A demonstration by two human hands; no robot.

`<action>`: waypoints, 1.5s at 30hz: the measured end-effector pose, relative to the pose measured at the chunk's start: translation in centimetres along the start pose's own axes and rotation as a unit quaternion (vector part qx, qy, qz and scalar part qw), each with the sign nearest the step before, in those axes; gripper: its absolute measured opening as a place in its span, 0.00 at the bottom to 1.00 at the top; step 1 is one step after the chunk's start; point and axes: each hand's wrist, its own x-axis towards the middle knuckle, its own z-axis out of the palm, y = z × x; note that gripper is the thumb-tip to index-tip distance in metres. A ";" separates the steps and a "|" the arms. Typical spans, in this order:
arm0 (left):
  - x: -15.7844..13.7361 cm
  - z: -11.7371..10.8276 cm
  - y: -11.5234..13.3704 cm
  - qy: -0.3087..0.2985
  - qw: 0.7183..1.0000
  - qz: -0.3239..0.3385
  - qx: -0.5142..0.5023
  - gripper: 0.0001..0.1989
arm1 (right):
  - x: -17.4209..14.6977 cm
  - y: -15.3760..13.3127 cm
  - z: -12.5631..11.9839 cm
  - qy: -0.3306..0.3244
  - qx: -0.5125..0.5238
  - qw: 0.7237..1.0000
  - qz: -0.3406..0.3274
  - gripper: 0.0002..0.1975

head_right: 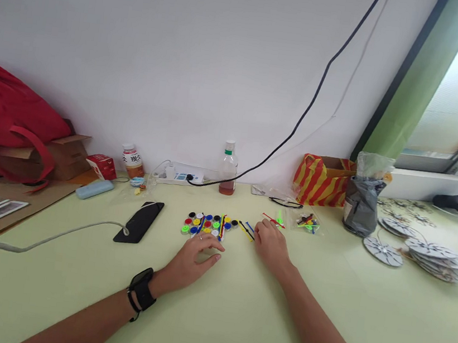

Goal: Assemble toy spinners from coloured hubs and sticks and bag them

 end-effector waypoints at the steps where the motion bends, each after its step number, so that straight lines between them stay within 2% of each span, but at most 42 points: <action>1: 0.0 0.0 -0.1 -0.001 1.000 -0.001 0.003 0.07 | 0.0 0.0 0.0 0.012 0.004 1.000 -0.003 0.07; 6: -0.1 0.1 -0.3 0.000 1.000 0.003 0.007 0.07 | -0.1 -0.3 -0.1 0.084 0.045 0.995 -0.012 0.05; 8: -0.1 0.1 -0.2 0.001 1.000 0.006 0.007 0.07 | 0.0 -0.4 -0.2 0.094 0.122 0.988 -0.015 0.04; 12: 0.0 0.0 -0.1 0.000 1.000 0.009 0.006 0.07 | 0.0 -0.6 -0.1 0.092 0.296 0.951 -0.017 0.01; 16: 0.0 0.0 -0.1 0.000 1.000 0.012 0.009 0.07 | -0.1 -1.3 0.3 0.104 0.341 0.934 -0.027 0.11; 21: 0.0 0.1 -0.2 -0.001 1.000 0.014 0.010 0.07 | -0.4 -2.5 0.7 0.050 0.321 0.941 -0.097 0.12; 24: 0.0 0.1 -0.1 0.001 1.000 0.015 0.011 0.07 | -0.2 -2.8 1.1 0.051 0.301 0.945 -0.121 0.13; 40: 0.1 0.0 0.3 -0.006 1.000 0.011 0.021 0.06 | 0.1 -3.3 1.4 0.034 0.265 0.956 -0.121 0.16; 45: 0.1 0.0 0.2 -0.002 1.000 0.012 0.013 0.07 | -0.1 -3.0 0.9 0.036 0.216 0.969 -0.112 0.14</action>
